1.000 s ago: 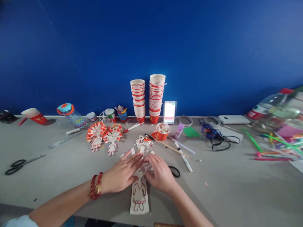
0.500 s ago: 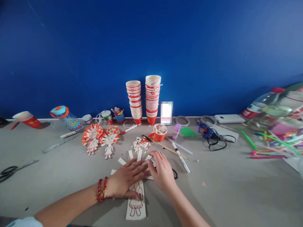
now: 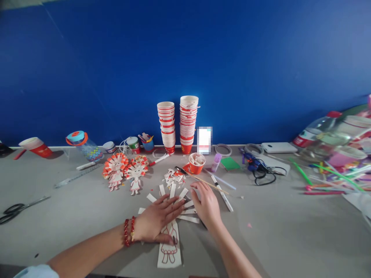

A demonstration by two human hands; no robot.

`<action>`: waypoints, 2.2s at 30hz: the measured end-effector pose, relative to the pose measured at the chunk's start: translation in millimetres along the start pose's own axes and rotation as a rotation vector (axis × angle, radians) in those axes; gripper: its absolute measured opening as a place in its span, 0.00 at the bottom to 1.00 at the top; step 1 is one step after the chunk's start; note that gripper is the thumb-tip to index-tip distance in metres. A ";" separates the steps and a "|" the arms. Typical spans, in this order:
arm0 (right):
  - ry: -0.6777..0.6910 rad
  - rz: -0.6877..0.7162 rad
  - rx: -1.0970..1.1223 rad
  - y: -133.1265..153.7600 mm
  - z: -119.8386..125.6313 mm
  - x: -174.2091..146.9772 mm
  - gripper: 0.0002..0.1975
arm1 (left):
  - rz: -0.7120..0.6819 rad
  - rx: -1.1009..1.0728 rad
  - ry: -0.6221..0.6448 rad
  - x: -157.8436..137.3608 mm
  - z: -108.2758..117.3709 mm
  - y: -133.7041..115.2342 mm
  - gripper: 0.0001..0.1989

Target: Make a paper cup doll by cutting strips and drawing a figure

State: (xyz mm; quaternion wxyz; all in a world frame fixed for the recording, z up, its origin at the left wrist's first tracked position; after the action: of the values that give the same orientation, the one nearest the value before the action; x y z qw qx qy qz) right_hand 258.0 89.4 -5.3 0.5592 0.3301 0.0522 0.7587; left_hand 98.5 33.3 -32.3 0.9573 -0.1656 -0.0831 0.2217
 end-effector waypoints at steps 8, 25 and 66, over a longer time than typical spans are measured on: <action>0.192 0.049 -0.486 9.3 -10.6 27.6 0.17 | -0.008 0.047 -0.062 -1.0 3.8 -2.9 0.46; 0.245 0.020 -0.715 -0.7 -22.9 40.2 0.08 | 0.214 -0.059 -0.604 -32.8 80.2 31.2 0.11; 0.167 -0.429 0.944 47.6 45.3 7.0 0.16 | 0.148 -0.238 -0.263 -57.4 68.3 3.8 0.19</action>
State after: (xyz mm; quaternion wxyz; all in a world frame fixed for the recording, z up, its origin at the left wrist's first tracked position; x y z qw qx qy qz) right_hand 243.5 64.9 54.3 0.4863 0.4666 0.4990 0.5448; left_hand 30.2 29.8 25.0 0.8928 -0.2530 -0.2208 0.3001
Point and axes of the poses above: each hand's wrist, its own x-axis towards the middle knuckle, its own z-axis out of the back of the hand, y = z × x, the point moved 8 cm from there along x, towards the middle knuckle, and after that the axes turned 7 degrees about -x, right-handed, at the moved point
